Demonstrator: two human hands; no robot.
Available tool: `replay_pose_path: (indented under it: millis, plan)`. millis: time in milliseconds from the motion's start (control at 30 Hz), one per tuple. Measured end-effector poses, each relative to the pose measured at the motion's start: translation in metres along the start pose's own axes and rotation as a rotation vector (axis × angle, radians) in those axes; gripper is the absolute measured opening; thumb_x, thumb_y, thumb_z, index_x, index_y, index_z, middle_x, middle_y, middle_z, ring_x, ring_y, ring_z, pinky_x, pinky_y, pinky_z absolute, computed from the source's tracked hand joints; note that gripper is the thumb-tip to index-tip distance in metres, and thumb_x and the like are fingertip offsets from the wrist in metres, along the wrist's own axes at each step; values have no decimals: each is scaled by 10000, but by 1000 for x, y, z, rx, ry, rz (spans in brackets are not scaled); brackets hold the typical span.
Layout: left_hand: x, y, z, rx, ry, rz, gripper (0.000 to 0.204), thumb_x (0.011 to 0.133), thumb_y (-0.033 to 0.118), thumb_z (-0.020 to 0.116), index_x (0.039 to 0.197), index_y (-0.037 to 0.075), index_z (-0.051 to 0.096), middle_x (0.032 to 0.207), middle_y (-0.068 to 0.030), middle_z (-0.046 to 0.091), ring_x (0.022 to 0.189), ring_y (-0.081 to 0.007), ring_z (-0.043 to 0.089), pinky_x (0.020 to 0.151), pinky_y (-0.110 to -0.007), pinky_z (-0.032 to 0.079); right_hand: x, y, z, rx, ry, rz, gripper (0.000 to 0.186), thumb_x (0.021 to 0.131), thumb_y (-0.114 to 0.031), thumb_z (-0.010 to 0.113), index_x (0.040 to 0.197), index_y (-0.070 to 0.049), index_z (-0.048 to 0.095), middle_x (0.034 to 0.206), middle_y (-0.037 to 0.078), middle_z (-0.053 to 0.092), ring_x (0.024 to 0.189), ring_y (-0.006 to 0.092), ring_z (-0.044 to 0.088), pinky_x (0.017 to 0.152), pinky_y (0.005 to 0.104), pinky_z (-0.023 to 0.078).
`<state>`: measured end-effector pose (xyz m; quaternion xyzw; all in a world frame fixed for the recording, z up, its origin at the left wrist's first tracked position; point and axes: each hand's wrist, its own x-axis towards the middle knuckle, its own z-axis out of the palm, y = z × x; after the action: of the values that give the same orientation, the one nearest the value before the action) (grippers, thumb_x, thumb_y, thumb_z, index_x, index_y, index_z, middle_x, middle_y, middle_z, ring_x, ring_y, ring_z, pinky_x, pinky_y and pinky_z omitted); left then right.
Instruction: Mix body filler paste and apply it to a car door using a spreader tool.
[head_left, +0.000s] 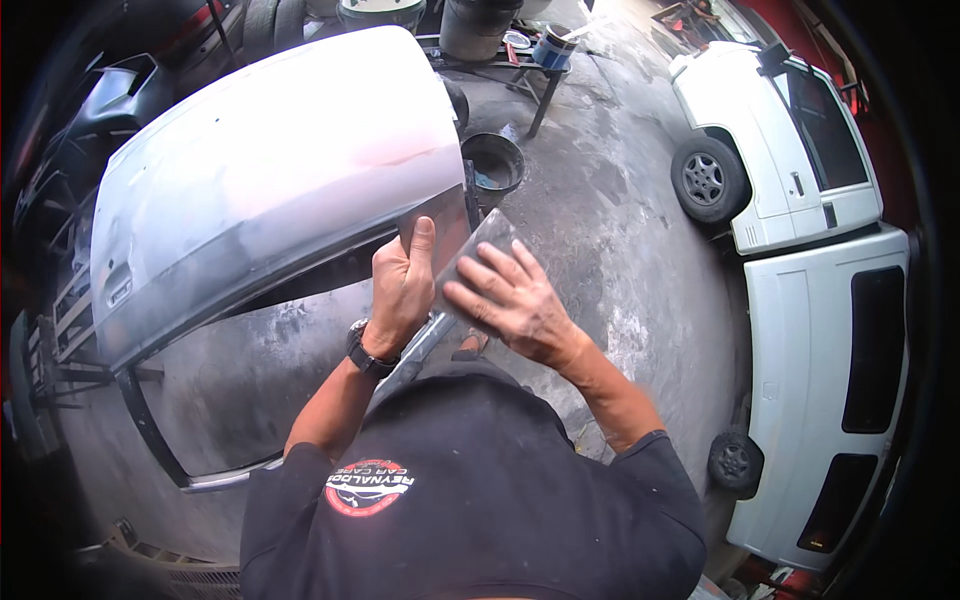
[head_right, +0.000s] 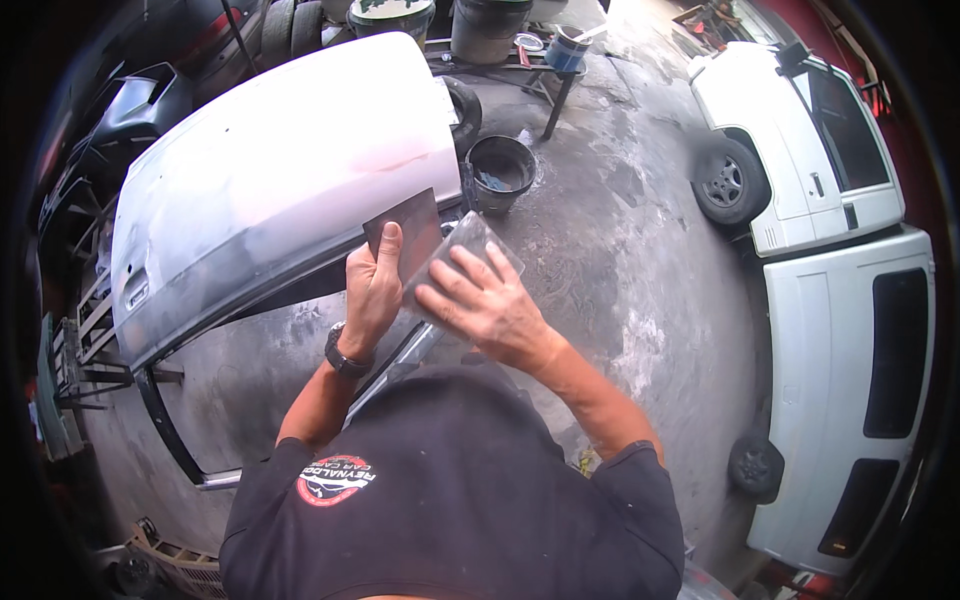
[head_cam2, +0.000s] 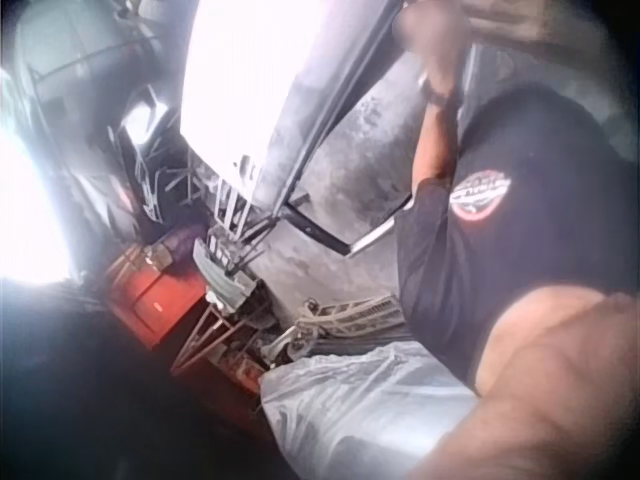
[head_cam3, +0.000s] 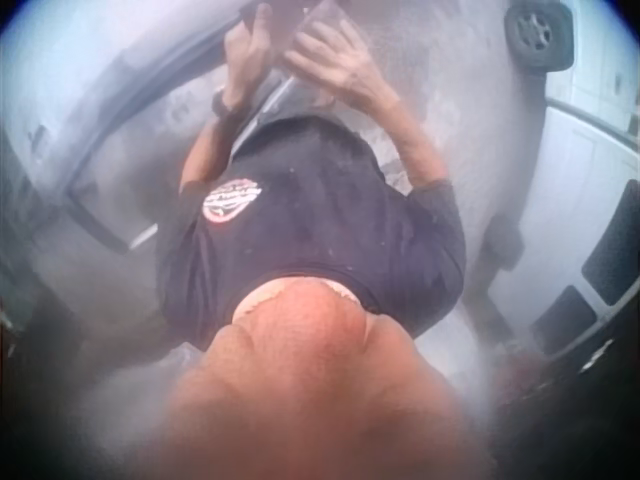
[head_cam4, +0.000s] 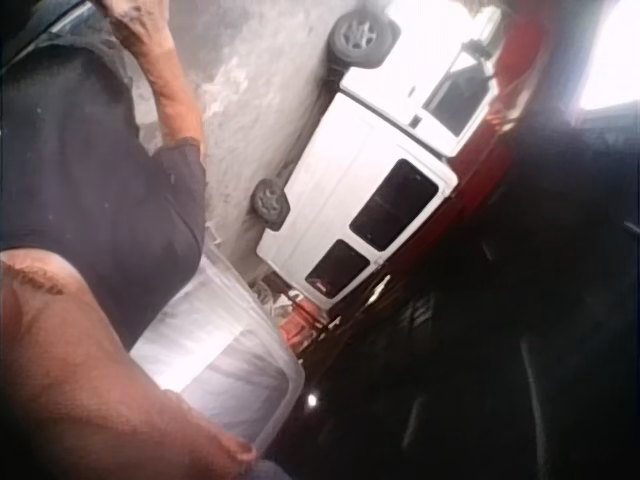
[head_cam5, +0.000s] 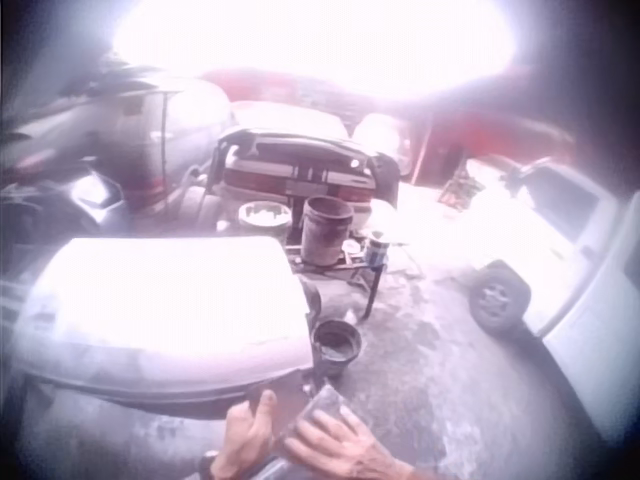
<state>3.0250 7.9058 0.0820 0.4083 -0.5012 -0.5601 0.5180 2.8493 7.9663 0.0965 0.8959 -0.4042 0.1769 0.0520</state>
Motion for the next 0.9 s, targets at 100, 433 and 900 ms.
replay_pose_path:
  millis: [100, 433, 900]
  plan:
    - [12, 10, -15, 25, 60, -86, 424, 1028, 336, 444, 923, -14, 659, 760, 20, 618, 710, -31, 522, 612, -215, 438, -3, -7, -1, 48, -42, -26, 410, 788, -238, 635, 1189, -165, 597, 1227, 75, 562, 1180, 303, 523, 989, 577, 383]
    - [14, -10, 2, -1367, -290, -605, 463, 1031, 358, 364, 1317, 3, 445, 1253, -155, 557, 1145, -264, 563, 1004, -418, 454, 19, -5, -23, 628, 481, 46, 396, 786, -149, 734, 1156, -43, 641, 1222, 186, 603, 1190, 383, 554, 1062, 510, 366]
    - [7, -3, -6, -433, 47, -34, 427, 1029, 325, 422, 1064, -49, 626, 1002, -87, 668, 868, -112, 625, 749, -263, 536, 20, 19, -19, 79, 284, 333, 483, 829, -39, 533, 1312, -54, 542, 1292, 235, 511, 1167, 394, 532, 977, 580, 389]
